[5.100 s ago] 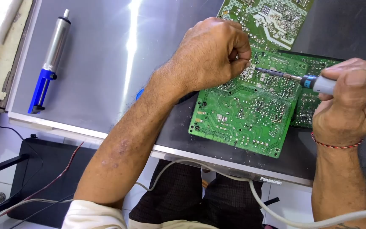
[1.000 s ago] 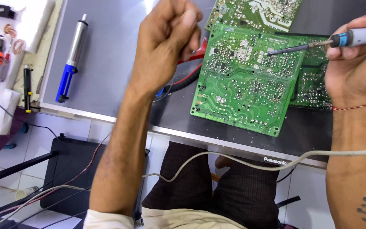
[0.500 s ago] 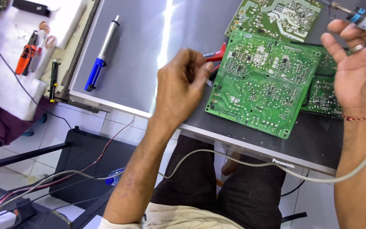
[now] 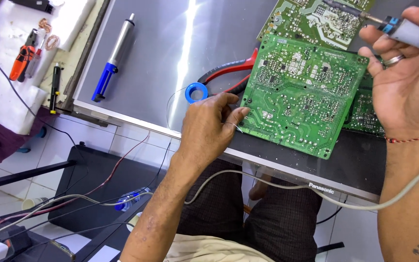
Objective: Soldering electronic components onto a printed circuit board using a soldering iron at a repair bench.
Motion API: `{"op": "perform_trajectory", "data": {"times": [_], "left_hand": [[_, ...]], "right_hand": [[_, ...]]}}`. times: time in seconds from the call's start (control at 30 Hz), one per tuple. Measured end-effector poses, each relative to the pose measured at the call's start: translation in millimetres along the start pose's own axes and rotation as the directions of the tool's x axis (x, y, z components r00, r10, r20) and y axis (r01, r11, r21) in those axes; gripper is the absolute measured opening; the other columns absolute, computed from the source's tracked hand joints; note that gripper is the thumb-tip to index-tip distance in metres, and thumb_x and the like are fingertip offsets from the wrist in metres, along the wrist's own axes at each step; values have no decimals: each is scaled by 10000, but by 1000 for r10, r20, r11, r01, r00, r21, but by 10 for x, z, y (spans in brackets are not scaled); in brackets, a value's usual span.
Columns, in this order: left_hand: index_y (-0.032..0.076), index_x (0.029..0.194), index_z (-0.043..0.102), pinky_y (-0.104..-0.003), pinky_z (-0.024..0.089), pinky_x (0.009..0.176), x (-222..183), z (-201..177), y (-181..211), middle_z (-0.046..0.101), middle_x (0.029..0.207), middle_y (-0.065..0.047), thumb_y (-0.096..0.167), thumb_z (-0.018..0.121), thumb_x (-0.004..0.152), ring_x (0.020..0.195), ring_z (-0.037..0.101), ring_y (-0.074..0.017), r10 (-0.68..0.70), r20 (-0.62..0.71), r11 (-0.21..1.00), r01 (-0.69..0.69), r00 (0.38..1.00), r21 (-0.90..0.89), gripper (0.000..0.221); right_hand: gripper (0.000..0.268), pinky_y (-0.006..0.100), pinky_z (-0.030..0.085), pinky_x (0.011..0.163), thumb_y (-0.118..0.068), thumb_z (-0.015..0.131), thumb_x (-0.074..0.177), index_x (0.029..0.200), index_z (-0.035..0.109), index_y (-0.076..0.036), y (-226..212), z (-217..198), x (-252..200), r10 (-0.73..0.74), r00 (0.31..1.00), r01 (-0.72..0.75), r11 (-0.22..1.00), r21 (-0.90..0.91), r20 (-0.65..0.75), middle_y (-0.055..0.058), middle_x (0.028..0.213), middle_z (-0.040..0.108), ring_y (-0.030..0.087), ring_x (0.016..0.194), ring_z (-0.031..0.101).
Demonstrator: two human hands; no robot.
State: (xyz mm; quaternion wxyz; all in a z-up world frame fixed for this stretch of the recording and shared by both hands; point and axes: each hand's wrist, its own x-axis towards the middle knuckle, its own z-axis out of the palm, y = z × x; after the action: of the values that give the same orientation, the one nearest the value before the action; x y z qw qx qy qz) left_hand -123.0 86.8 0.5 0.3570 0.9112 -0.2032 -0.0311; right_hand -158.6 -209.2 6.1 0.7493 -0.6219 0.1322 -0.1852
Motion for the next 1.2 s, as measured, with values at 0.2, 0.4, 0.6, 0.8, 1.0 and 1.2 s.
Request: {"op": "perform_trajectory", "data": {"times": [0.2, 0.4, 0.6, 0.8, 1.0, 1.2], "left_hand": [[103, 863, 723, -290, 427, 532, -3, -10, 37, 616, 565, 43, 281, 725, 859, 520, 539, -87, -25, 29, 992, 28, 999, -123, 178], [152, 761, 712, -323, 410, 509, 40, 0, 119, 615, 554, 64, 362, 705, 858, 511, 541, -103, -128, 97, 988, 135, 987, -75, 232], [174, 727, 688, -342, 438, 538, 78, 4, 224, 655, 607, 62, 376, 699, 863, 584, 605, -119, -237, 160, 966, 250, 958, -65, 244], [159, 778, 683, -336, 417, 544, 52, 38, 108, 631, 602, 45, 393, 699, 846, 569, 587, -134, -151, 117, 980, 164, 982, -117, 244], [75, 1250, 593, -154, 413, 573, -88, -155, -90, 562, 874, 55, 234, 723, 841, 682, 473, -19, 6, -29, 739, -23, 1000, -673, 458], [4, 1165, 625, -208, 430, 716, 145, -275, -303, 595, 897, -42, 160, 449, 1068, 777, 510, -98, 153, -227, 599, -273, 962, -753, 256]], "right_hand": [[519, 306, 556, 1134, -605, 697, 812, 1169, 642, -233, -7, 155, 27, 4, 999, 2, 993, 121, -51, -8, 899, 659, 190, 1216, 753], [536, 322, 542, 1118, -611, 725, 757, 1137, 667, -237, 34, 148, 91, 5, 996, 10, 987, 159, -93, 3, 889, 672, 199, 1208, 769], [365, 265, 542, 1108, -475, 652, 912, 1194, 648, -243, 104, 19, 120, -43, 994, 53, 994, 96, -104, -29, 961, 697, 169, 1203, 772], [392, 274, 621, 1210, -455, 547, 1052, 1315, 609, -171, 371, -412, 220, -255, 964, 250, 966, -72, -80, -31, 1056, 645, 92, 1035, 670], [390, 316, 617, 1119, -422, 455, 1121, 1316, 591, -113, 400, -330, 102, -338, 941, 331, 925, -184, -9, 47, 970, 581, 159, 960, 633], [388, 310, 619, 1106, -434, 449, 1128, 1322, 576, -122, 357, -261, 39, -296, 955, 294, 937, -191, 21, 29, 959, 548, 116, 931, 588]]}}
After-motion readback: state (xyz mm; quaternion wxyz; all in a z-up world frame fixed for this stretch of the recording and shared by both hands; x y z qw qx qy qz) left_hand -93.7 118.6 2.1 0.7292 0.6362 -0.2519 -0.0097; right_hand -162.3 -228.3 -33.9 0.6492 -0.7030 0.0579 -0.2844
